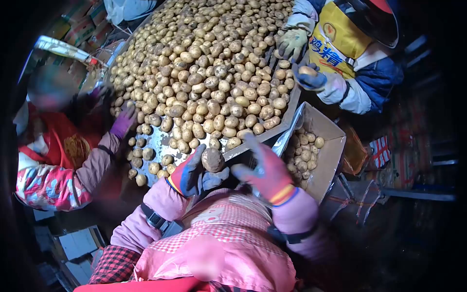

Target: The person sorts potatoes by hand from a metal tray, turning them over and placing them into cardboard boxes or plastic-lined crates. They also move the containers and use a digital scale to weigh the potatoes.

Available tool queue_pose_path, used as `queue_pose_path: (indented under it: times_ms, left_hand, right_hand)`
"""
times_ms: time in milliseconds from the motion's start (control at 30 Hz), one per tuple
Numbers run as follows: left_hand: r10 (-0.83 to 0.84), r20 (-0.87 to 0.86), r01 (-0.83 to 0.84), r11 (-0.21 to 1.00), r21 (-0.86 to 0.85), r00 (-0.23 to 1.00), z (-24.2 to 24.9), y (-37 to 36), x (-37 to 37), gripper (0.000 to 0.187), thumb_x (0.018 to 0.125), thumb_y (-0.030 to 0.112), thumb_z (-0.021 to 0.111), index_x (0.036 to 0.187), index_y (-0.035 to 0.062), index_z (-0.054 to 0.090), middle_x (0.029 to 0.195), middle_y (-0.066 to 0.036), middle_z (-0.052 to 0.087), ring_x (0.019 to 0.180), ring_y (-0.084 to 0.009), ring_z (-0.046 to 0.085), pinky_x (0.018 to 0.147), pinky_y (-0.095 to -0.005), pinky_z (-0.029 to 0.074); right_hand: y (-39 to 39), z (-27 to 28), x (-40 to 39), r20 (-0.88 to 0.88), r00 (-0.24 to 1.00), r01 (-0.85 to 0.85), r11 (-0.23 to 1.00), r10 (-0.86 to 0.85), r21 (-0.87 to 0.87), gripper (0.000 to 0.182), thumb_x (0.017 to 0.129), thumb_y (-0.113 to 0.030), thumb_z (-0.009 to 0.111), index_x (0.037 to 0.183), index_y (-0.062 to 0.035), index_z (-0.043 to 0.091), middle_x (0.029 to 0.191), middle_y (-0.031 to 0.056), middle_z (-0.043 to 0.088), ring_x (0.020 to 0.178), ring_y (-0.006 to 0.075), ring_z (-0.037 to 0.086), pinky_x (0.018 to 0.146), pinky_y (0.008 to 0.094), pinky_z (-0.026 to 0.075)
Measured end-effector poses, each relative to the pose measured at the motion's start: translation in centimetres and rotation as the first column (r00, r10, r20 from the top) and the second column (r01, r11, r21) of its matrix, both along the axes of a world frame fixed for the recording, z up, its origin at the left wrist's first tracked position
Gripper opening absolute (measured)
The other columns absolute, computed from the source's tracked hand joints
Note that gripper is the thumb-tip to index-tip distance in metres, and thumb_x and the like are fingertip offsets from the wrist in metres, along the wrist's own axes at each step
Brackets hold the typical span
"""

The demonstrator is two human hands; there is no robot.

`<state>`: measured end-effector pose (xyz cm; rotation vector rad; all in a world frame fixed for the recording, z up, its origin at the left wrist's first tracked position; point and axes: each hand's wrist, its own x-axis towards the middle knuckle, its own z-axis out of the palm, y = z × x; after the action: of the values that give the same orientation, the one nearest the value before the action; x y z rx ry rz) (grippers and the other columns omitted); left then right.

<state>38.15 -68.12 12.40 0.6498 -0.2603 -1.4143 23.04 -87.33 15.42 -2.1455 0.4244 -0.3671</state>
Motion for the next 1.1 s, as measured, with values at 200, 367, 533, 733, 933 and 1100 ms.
queue_pose_path:
  times_ms: [200, 367, 533, 733, 933, 1100]
  left_hand:
    - [-0.027, 0.073, -0.005, 0.917, 0.399, 0.997, 0.5, 2.0, 0.4, 0.069, 0.097, 0.063, 0.030, 0.148, 0.0165, 0.028, 0.139, -0.009, 0.049, 0.114, -0.0220, 0.060, 0.084, -0.0331, 0.056]
    - [-0.219, -0.206, 0.206, 0.975, -0.086, 0.954, -7.0, 5.8, 1.5, 0.070, 0.098, 0.061, 0.026, 0.138, 0.0065, 0.042, 0.123, -0.009, 0.060, 0.108, -0.0160, 0.060, 0.089, -0.0299, 0.051]
    - [-0.184, 0.227, 0.053, 0.873, 0.485, 0.956, 0.2, 5.7, 0.9, 0.059, 0.102, 0.050, 0.029, 0.134, 0.0031, 0.047, 0.113, -0.009, 0.062, 0.096, -0.0166, 0.062, 0.085, -0.0300, 0.051]
    - [-0.178, 0.127, 0.116, 0.913, 0.390, 0.976, -2.3, 4.7, 0.3, 0.051, 0.097, 0.054, 0.044, 0.119, 0.0105, 0.058, 0.094, -0.006, 0.067, 0.071, -0.0172, 0.065, 0.060, -0.0288, 0.053]
    - [-0.305, 0.042, 0.281, 0.916, 0.286, 0.952, -0.8, 4.0, 0.6, 0.055, 0.097, 0.058, 0.038, 0.109, 0.0100, 0.061, 0.082, -0.006, 0.067, 0.065, -0.0171, 0.065, 0.055, -0.0271, 0.051]
    - [-0.274, 0.191, 0.167, 0.883, 0.439, 0.943, 2.8, 3.0, 0.2, 0.060, 0.097, 0.061, 0.035, 0.103, 0.0077, 0.062, 0.074, -0.006, 0.066, 0.060, -0.0165, 0.064, 0.051, -0.0260, 0.051]
  right_hand:
    - [4.7, 1.7, 7.4, -0.482, 0.826, -0.460, 0.844, 0.294, -0.274, 0.084, 0.068, -0.062, 0.072, 0.129, -0.0088, 0.050, 0.112, 0.0154, 0.064, 0.095, 0.0317, 0.064, 0.082, 0.0425, 0.050]
    - [4.9, 0.4, 8.5, -0.469, 0.737, -0.587, 0.805, 0.487, -0.086, 0.080, 0.069, -0.058, 0.072, 0.131, -0.0138, 0.049, 0.113, 0.0161, 0.063, 0.098, 0.0329, 0.064, 0.083, 0.0439, 0.050]
    - [5.1, 0.8, 8.4, -0.472, 0.719, -0.608, 0.791, 0.511, -0.069, 0.073, 0.065, -0.054, 0.077, 0.121, -0.0100, 0.058, 0.109, 0.0150, 0.066, 0.099, 0.0327, 0.064, 0.086, 0.0407, 0.050]
    - [5.6, -0.5, 7.1, -0.561, 0.707, -0.604, 0.780, 0.430, -0.163, 0.073, 0.072, -0.061, 0.069, 0.117, -0.0064, 0.054, 0.107, 0.0185, 0.066, 0.097, 0.0349, 0.065, 0.083, 0.0427, 0.050]
    - [5.4, 2.4, 6.2, -0.562, 0.715, -0.621, 0.747, 0.417, -0.237, 0.068, 0.081, -0.063, 0.059, 0.118, -0.0066, 0.052, 0.104, 0.0183, 0.065, 0.094, 0.0346, 0.065, 0.081, 0.0433, 0.051]
    - [5.3, 0.2, 5.0, -0.325, 0.830, -0.509, 0.854, 0.453, -0.109, 0.071, 0.082, -0.062, 0.059, 0.123, -0.0048, 0.050, 0.102, 0.0200, 0.066, 0.092, 0.0359, 0.065, 0.081, 0.0432, 0.050]
